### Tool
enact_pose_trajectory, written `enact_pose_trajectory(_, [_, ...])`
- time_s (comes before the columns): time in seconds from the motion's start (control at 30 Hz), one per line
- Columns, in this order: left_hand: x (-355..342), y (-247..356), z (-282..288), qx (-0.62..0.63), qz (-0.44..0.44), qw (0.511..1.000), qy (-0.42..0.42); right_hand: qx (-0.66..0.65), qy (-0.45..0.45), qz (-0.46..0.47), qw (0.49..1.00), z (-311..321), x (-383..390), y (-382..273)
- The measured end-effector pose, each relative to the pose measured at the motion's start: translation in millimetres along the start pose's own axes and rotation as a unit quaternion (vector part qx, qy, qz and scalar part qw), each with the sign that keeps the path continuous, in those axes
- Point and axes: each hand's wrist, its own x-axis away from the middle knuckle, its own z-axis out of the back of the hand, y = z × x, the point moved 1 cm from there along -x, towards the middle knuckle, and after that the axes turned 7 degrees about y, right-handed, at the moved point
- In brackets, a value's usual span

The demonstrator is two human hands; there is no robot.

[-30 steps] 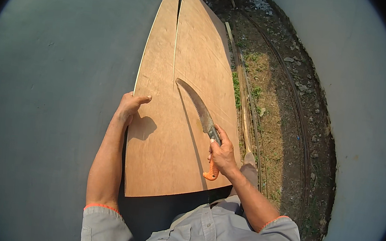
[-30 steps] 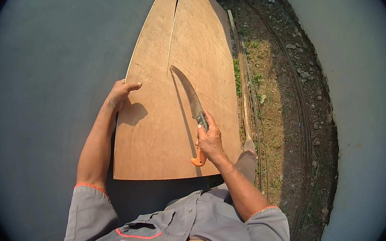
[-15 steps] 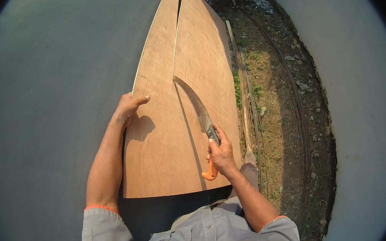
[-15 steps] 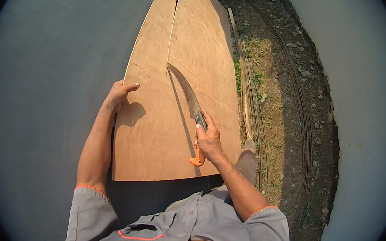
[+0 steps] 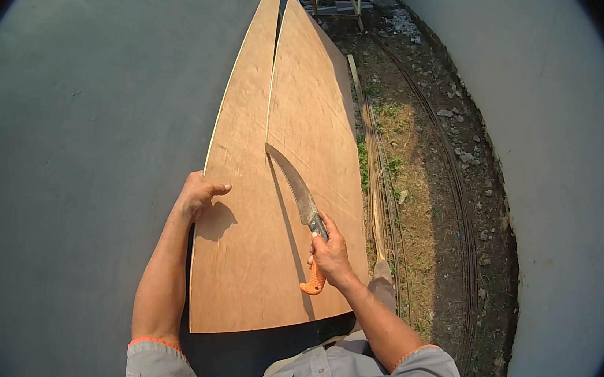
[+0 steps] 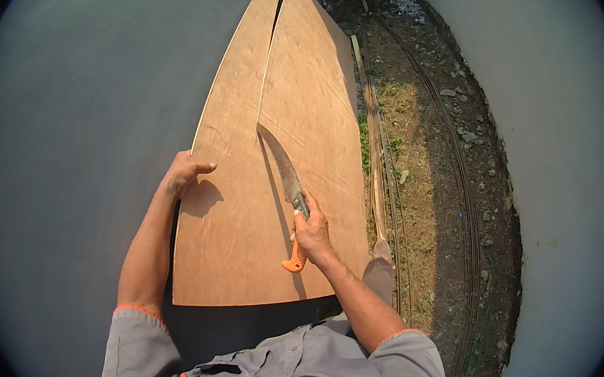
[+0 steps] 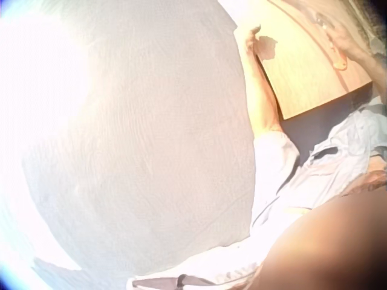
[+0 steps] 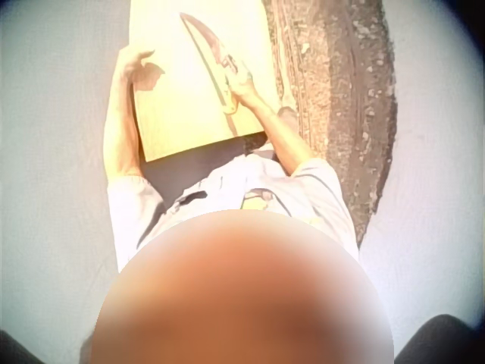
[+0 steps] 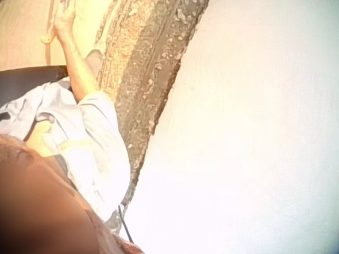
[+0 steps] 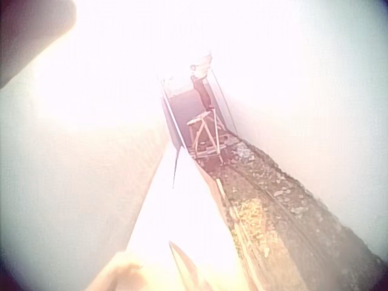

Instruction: Sawing a piece of plywood in half using a hand saw.

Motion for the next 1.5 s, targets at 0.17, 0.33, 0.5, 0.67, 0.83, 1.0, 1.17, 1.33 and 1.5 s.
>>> enact_pose_trajectory(0.17, [-2.3,-4.9,4.4,0.048,-0.014,0.999,0.021,0.019,-0.015,-0.008,1.0,-1.7,1.0,-3.3])
enact_pose_trajectory(0.33, [3.0,2.0,6.3,-0.022,-0.038,0.999,0.004,0.045,0.003,0.019,0.999,-6.7,-1.7,-5.1])
enact_pose_trajectory(0.5, [3.0,10.4,1.0,-0.06,-0.006,0.998,0.018,0.038,-0.019,-0.007,0.999,-36.1,-56.7,-21.4])
enact_pose_trajectory(0.67, [0.6,6.3,6.5,-0.057,0.008,0.998,0.031,0.128,0.0,0.085,0.988,-42.5,-30.9,12.3])
enact_pose_trajectory(0.83, [6.0,2.7,12.7,-0.088,-0.049,0.994,0.039,0.08,-0.004,0.054,0.995,-38.9,-7.4,-7.8])
enact_pose_trajectory(1.0, [5.3,4.7,-1.2,-0.06,-0.013,0.998,0.011,0.093,0.006,0.023,0.995,-67.8,-83.1,2.7])
enact_pose_trajectory(1.17, [10.6,7.9,19.9,-0.068,-0.011,0.997,0.033,0.044,0.012,0.093,0.995,-36.0,31.7,32.9])
enact_pose_trajectory(1.33, [-2.6,-1.8,10.8,-0.047,-0.031,0.998,0.016,0.075,-0.014,0.04,0.996,-54.7,-54.8,0.3])
enact_pose_trajectory(1.5, [2.8,10.7,1.0,-0.07,-0.008,0.997,0.016,0.114,-0.003,0.07,0.991,-68.0,-53.9,23.3])
